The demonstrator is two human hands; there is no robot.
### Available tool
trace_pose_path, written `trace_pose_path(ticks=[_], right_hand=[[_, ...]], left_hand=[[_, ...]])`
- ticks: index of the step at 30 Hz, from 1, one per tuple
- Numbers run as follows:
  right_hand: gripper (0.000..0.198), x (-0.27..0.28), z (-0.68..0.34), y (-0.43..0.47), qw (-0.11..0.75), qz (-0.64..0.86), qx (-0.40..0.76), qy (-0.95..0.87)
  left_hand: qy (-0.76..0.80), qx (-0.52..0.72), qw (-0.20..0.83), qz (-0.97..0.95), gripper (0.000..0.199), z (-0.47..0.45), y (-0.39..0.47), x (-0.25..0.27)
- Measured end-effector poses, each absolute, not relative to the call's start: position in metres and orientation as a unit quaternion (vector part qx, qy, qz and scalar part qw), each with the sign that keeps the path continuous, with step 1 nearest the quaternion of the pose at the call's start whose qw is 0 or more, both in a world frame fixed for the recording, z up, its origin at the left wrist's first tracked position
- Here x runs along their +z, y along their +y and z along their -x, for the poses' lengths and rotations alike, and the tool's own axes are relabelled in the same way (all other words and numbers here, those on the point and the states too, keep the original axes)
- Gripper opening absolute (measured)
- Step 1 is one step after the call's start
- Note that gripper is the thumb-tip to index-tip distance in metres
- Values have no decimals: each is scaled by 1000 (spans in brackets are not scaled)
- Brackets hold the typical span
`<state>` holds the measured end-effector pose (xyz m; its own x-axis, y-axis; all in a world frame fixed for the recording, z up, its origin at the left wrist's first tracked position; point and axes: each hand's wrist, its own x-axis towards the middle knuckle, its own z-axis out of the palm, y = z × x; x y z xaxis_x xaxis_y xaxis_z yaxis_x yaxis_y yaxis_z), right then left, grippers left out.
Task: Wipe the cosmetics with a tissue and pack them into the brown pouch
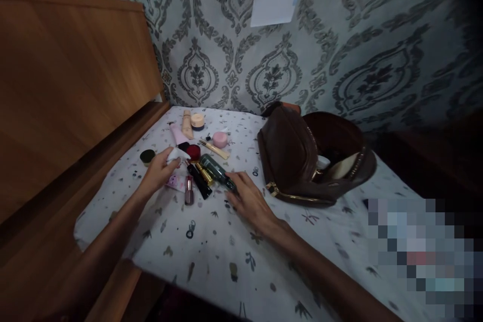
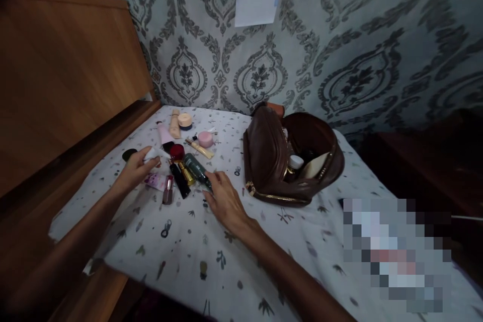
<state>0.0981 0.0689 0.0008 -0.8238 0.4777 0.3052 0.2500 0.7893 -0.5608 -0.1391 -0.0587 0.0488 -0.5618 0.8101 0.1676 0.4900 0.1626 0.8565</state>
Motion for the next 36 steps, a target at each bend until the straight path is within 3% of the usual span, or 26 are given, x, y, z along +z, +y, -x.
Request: trace_pose_path(ticks=[6,13,22,26,36], right_hand=[[44,-11,-79,73,254,200,303,-897],[45,-14,-64,78,273,191,329,-884],[44,-22,-60,81,295,204,334,-872],[46,-25,-62,77,307,225,349,-857],[42,-18,-73,65,329,252,374,-830]], left_hand=[[728,297,97,-611,14,128,-72,42],[706,220,16,-673,33,116,-62,39],[678,70,31,-731,44,111,-34,50],[665,24,44,-745,38,119,-29,53],[641,20,117,-759,40,120,-16,57]])
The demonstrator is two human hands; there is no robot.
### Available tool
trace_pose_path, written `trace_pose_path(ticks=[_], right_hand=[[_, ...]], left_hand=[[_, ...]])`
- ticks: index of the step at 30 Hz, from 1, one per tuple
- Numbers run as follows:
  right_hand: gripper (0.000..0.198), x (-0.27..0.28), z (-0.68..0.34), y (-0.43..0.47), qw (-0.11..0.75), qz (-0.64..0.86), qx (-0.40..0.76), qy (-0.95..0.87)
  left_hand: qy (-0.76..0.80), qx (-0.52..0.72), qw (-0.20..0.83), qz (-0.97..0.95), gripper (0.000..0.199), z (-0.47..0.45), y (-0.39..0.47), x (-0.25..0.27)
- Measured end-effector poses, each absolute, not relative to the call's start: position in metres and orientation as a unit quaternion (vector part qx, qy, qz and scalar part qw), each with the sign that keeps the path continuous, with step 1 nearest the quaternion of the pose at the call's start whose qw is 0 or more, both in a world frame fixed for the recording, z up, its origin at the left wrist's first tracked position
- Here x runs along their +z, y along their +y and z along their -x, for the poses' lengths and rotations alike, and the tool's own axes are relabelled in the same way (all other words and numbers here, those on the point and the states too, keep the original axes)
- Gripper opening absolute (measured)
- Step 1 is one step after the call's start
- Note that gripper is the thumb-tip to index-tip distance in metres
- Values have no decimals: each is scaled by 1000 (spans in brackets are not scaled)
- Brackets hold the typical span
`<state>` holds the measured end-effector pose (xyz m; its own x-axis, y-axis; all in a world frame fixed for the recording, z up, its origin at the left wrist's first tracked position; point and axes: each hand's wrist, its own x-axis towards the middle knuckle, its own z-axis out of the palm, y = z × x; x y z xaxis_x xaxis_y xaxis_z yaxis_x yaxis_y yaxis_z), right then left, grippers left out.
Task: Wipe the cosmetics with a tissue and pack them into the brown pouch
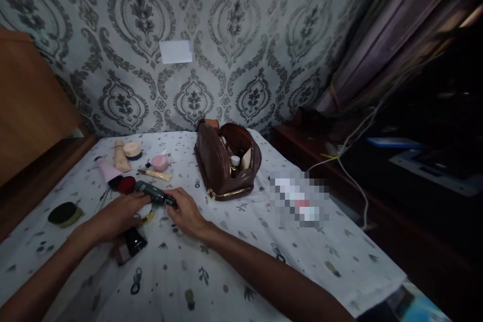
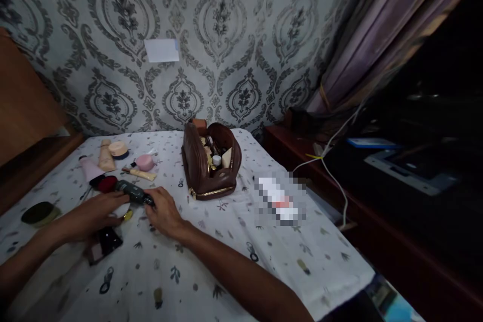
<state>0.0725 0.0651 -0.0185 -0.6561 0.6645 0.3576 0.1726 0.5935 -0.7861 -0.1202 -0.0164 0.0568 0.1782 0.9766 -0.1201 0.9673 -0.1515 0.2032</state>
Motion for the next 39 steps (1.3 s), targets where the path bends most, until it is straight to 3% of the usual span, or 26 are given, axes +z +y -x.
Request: trace_pose_path(ticks=[5,10,19,24,27,33,39], right_hand=[[36,-18,-76,64,360,221,347,-837],[26,-10,-80,57,429,158,330,-826],[33,1,-87,45,372,153,652,-643],[39,0,-97,46,374,166,708,-576],[40,-6,-105,47,383,167,728,-544],[35,-4,-113,49,381,166,741,-527],[35,1,-112,51,373,173,748,-521]], left_hand=[[629,62,147,-761,33,123,-21,57],[614,152,107,-767,29,115,-27,58],[609,232,126,-748,22,72,-33,63],[625,288,127,-714,25,60,-29,63],[639,305,191,-680,38,59,-25,58],[670,409,430,-446,50,63,-22,42],[607,576,439,-328,56,52,-19,32]])
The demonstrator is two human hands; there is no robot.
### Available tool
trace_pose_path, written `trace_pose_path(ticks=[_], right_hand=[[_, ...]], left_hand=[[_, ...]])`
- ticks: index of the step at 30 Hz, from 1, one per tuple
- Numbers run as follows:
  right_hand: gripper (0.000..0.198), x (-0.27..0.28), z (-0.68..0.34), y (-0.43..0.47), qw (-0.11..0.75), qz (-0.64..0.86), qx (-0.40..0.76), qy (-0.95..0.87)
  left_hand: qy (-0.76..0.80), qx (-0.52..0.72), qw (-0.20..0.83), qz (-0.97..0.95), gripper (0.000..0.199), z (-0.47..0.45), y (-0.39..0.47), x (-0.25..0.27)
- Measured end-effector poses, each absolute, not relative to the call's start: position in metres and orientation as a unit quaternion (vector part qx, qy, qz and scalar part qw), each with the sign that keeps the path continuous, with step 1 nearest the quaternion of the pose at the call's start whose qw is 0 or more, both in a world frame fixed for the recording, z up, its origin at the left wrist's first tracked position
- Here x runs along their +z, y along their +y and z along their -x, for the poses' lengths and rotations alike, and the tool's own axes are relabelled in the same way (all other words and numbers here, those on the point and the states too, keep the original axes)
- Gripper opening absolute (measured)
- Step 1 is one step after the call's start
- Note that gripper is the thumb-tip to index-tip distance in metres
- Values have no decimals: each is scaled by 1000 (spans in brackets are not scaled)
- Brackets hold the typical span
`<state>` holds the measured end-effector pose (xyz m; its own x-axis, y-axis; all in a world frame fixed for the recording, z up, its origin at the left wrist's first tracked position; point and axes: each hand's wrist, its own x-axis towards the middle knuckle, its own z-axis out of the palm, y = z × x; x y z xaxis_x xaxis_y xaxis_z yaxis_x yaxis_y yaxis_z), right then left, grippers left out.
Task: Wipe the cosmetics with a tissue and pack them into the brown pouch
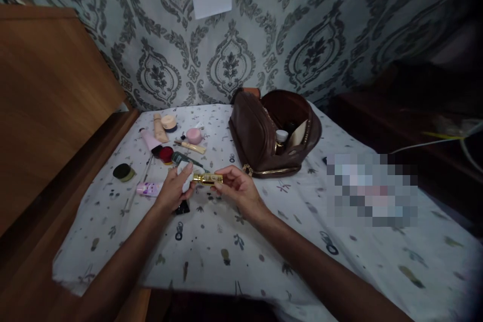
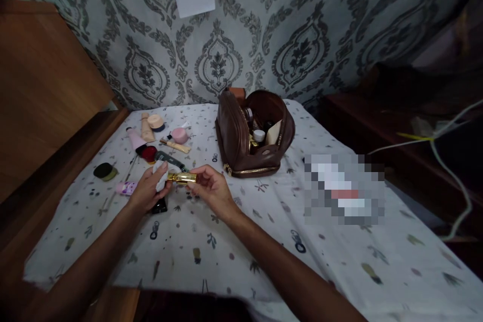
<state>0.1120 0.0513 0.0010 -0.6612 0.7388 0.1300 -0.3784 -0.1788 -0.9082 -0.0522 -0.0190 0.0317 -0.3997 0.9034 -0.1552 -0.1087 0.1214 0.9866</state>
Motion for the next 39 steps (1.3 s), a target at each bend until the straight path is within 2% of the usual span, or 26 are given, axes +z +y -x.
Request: trace_pose_path(ticks=[3,7,11,14,18,26,29,33,37,39], right_hand=[[36,-1,-112,52,347,197,763,-509],[40,-1,-113,53,312,224,799,-462],[40,0,-113,56,320,225,801,-454],[37,-2,-113,56,328,214,791,-470],[34,-4,-114,55,356,194,758,-511],[34,-3,-115,51,371,187,723,-553],[33,-1,-115,51,369,191,730,-543],[32,2,-117,55,388,214,718,-537],[33,3,-118,58,385,220,717,-537],[34,1,-117,58,373,214,731,-530]], left_hand=[[575,599,432,-352,50,50,-21,28],[559,547,404,-476,39,55,-25,25],[577,498,323,-562,27,61,-29,25],[590,468,298,-587,23,62,-31,27],[604,446,296,-591,26,62,-32,30],[671,467,291,-497,60,63,-29,23],[699,496,228,-462,52,66,-29,25],[645,525,207,-515,17,69,-31,31],[597,500,236,-581,36,66,-34,36],[605,476,235,-593,33,63,-35,37]])
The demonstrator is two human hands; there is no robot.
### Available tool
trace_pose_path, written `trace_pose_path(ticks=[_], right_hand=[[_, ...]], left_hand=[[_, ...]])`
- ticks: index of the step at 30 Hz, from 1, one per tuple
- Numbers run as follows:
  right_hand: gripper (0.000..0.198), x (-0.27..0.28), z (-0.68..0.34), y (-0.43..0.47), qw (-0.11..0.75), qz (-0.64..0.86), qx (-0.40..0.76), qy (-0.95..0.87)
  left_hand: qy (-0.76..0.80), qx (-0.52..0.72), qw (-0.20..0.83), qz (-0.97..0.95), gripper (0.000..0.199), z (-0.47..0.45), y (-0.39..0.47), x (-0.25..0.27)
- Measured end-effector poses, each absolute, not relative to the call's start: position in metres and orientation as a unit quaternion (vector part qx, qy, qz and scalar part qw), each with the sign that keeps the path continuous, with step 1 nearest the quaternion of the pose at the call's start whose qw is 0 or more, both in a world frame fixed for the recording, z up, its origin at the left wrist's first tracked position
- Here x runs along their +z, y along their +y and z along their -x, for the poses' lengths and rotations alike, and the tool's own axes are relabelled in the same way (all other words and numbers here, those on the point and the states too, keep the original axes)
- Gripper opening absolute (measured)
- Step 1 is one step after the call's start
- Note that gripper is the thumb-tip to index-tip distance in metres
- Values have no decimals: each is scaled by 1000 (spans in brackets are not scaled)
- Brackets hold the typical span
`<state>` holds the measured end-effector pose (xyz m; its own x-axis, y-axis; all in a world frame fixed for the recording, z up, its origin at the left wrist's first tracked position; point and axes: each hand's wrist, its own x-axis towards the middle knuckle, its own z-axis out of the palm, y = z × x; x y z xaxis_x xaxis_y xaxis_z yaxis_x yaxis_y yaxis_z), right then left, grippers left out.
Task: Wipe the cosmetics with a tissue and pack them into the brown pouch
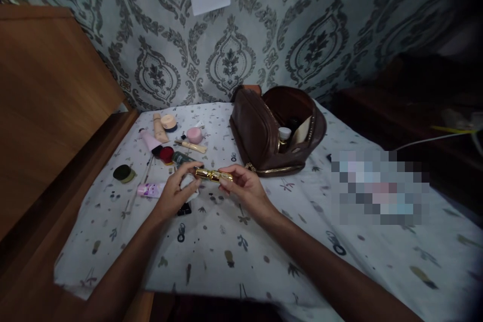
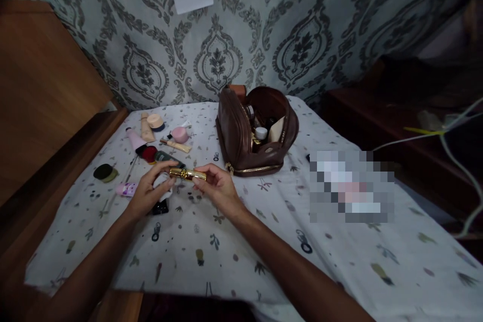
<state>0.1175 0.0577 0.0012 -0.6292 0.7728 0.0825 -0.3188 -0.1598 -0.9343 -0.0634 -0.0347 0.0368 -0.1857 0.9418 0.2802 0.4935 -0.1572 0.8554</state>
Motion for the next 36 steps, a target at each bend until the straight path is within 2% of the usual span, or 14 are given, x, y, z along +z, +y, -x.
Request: trace_pose_path(ticks=[3,6,11,14,19,23,26,29,32,36], right_hand=[[35,-2,-116,56,369,198,747,-517],[34,-3,-115,54,373,184,744,-523],[33,-2,-115,52,377,182,722,-551],[35,-3,-116,53,376,189,724,-547],[33,-3,-116,54,377,189,724,-546],[31,-1,-118,56,374,207,716,-552],[30,1,-118,56,371,215,712,-556],[33,1,-117,54,372,208,716,-553],[34,1,-117,53,348,210,720,-563],[39,2,-119,54,286,220,747,-559]], left_hand=[[612,463,231,-598,23,62,-34,37],[628,450,227,-593,22,62,-34,35],[663,447,233,-554,48,63,-33,29],[664,450,250,-542,52,63,-33,28],[658,436,258,-557,46,64,-32,32],[617,449,260,-591,27,67,-31,36],[613,467,273,-576,48,67,-31,36],[624,455,266,-576,25,66,-30,35],[642,426,256,-584,31,65,-31,35],[613,438,270,-599,20,66,-32,39]])
